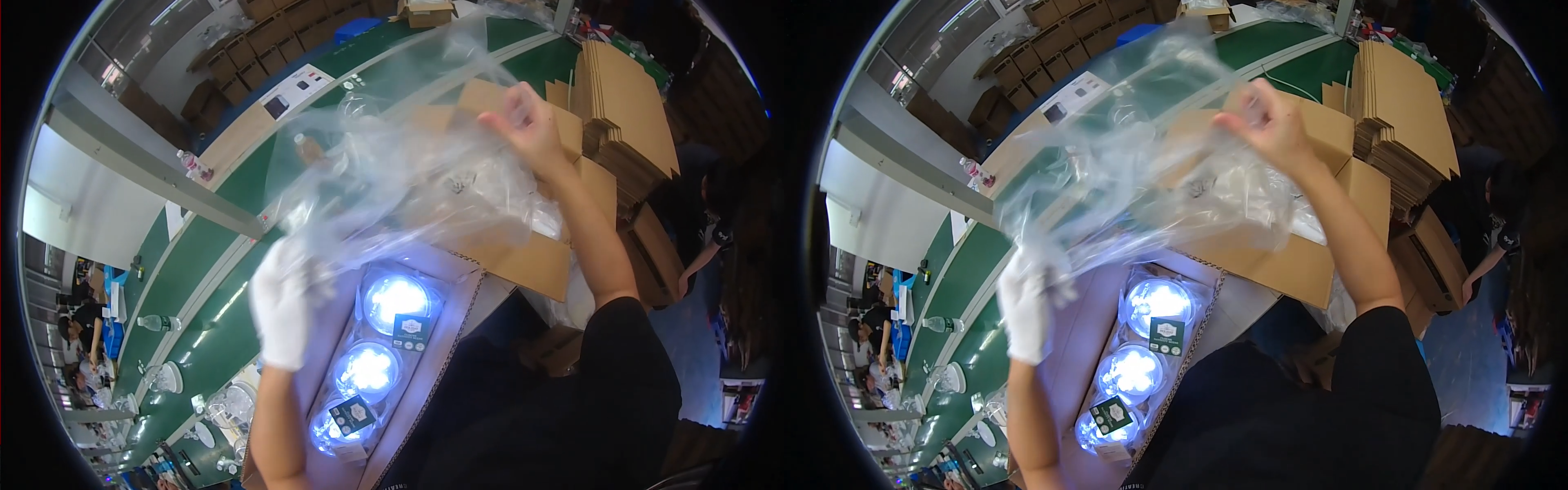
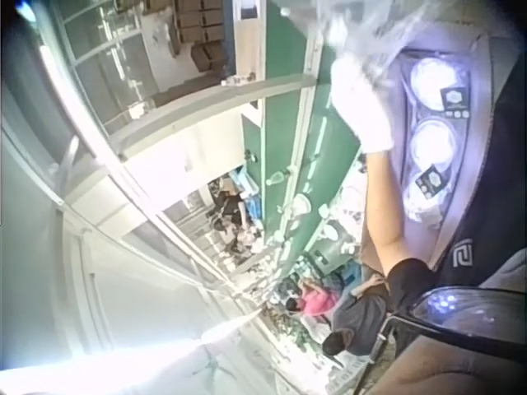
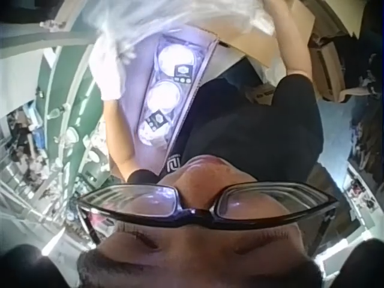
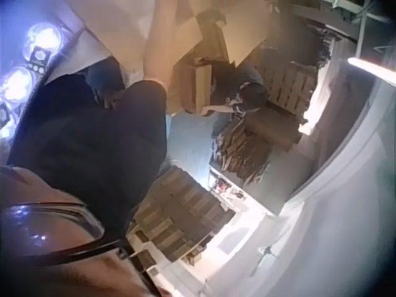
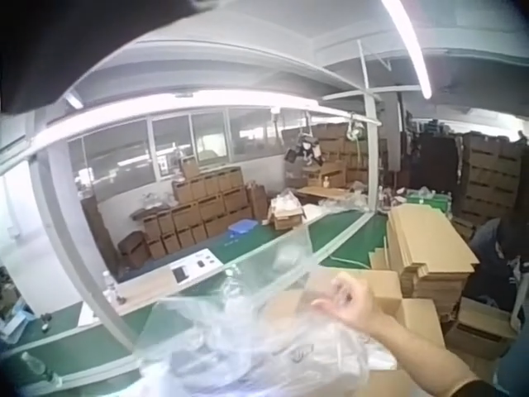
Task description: Packaging LED lighting fixtures and instruction manuals into cardboard boxes on an assembly line.
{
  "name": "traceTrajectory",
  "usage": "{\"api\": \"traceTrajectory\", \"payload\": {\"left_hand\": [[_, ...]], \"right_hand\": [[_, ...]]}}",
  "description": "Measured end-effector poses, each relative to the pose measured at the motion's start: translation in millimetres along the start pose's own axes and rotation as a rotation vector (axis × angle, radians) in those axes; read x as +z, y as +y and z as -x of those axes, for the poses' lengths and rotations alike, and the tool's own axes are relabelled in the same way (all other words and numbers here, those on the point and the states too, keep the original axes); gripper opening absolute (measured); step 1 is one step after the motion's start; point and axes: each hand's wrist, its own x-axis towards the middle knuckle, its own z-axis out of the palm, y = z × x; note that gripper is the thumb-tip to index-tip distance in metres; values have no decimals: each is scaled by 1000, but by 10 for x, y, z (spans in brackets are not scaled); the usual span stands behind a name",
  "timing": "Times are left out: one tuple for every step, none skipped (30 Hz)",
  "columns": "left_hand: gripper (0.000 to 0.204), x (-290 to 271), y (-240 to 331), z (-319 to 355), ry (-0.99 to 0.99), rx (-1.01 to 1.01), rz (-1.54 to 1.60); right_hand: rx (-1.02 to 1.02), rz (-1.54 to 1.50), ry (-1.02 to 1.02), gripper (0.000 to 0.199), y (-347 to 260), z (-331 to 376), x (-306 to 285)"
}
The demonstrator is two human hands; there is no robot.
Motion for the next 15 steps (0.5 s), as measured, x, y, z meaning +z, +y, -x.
{"api": "traceTrajectory", "payload": {"left_hand": [[26,-213,-54,92,24,56,-58],[23,-390,-117,183,101,56,-109],[20,-526,-88,256,148,7,-139],[18,-675,-91,341,230,-19,-154],[20,-850,-139,467,289,-15,-160],[27,-973,-190,599,343,8,-169],[34,-1080,-232,725,396,33,-178],[34,-1172,-255,843,424,-21,-164],[35,-1269,-272,994,461,-78,-157],[35,-1374,-399,1194,553,-121,-133],[35,-1356,-358,1299,563,-145,-108],[35,-1311,-311,1405,576,-171,-84],[35,-1270,-324,1546,675,-190,-105],[36,-1296,-350,1706,639,-221,-135],[37,-1344,-420,1791,575,-234,-132]], "right_hand": [[-58,118,33,32,359,-11,-76],[-115,240,65,26,744,49,-141],[-40,468,-14,23,1202,183,-239],[34,689,-96,21,1599,356,-326],[68,720,-207,23,1836,502,-394],[99,749,-318,26,2030,620,-447],[97,748,-326,26,2232,752,-481],[105,820,-405,30,2424,892,-490],[108,882,-489,34,2546,988,-462],[98,863,-507,34,2584,1046,-394],[121,880,-639,35,2591,1126,-341],[139,895,-773,36,2596,1206,-292],[141,864,-761,37,2546,1259,-229],[146,831,-752,38,2539,1301,-197],[461,597,-609,38,2907,1376,-409]]}}
